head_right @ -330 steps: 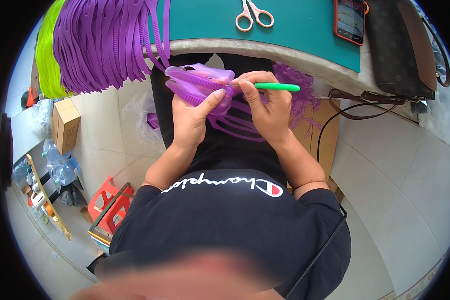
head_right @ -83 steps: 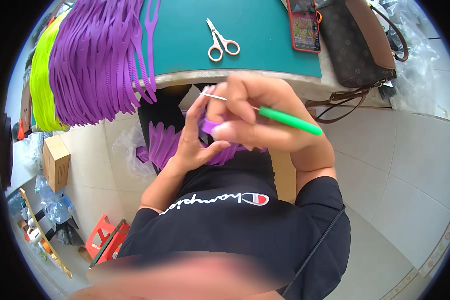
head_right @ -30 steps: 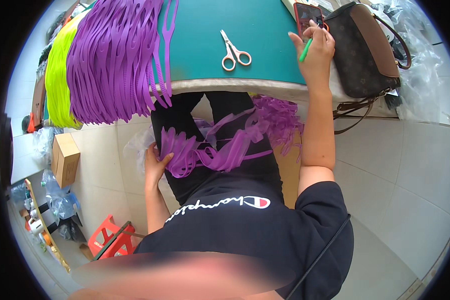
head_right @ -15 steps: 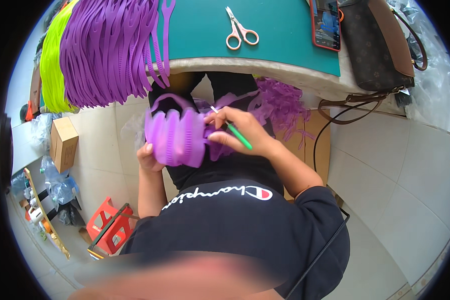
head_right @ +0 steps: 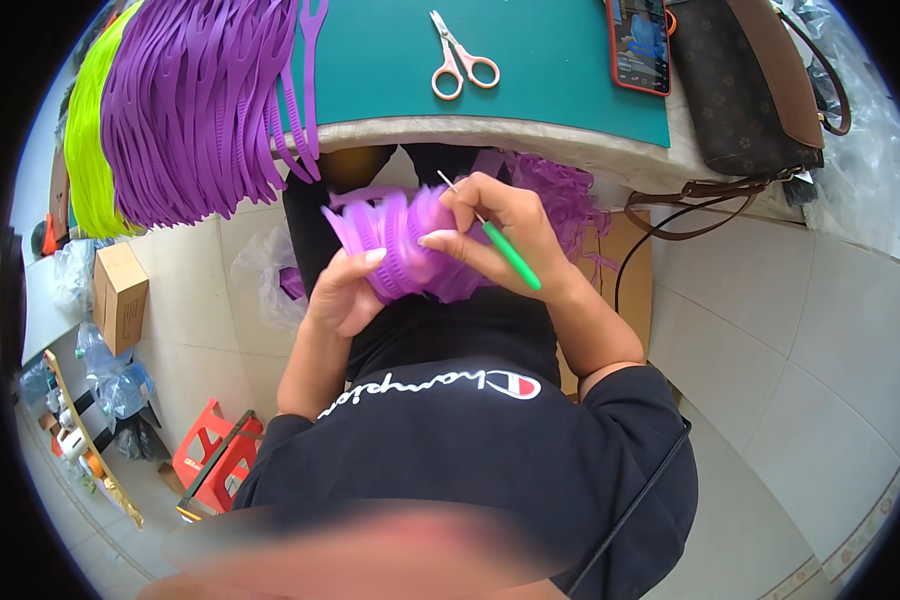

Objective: Assembling purple plastic fringe strips into decorative bundles or pom-poms using a specialized hook tool.

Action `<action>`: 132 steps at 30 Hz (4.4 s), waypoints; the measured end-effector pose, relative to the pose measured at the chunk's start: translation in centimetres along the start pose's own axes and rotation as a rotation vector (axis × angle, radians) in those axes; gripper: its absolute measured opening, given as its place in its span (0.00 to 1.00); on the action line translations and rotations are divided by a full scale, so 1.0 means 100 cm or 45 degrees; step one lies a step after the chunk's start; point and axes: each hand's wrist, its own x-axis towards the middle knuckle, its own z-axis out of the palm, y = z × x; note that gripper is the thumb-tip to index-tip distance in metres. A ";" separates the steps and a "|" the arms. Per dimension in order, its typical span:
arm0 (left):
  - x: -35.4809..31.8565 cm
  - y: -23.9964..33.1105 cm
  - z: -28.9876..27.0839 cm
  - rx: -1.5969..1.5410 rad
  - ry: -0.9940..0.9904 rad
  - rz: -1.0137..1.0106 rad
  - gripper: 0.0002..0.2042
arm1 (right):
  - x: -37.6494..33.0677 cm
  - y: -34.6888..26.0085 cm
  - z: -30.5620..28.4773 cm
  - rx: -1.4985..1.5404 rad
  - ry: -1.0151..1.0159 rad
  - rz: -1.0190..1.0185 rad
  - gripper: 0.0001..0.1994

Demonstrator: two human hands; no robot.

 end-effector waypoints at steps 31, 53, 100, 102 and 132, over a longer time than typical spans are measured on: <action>0.011 -0.008 -0.001 0.074 0.439 0.399 0.14 | -0.013 0.032 0.045 0.250 0.247 0.076 0.06; 0.006 -0.019 -0.007 0.385 0.317 0.473 0.12 | 0.003 0.040 -0.001 -0.643 0.521 -0.565 0.04; 0.011 0.003 0.007 0.286 0.323 0.403 0.08 | 0.006 0.005 0.034 -0.007 0.126 0.261 0.05; 0.013 -0.003 0.005 0.324 0.304 0.393 0.09 | 0.002 0.013 0.036 0.235 0.101 0.267 0.10; -0.140 0.041 -0.259 -0.246 1.031 0.435 0.18 | -0.059 -0.052 -0.218 1.589 0.790 -0.790 0.08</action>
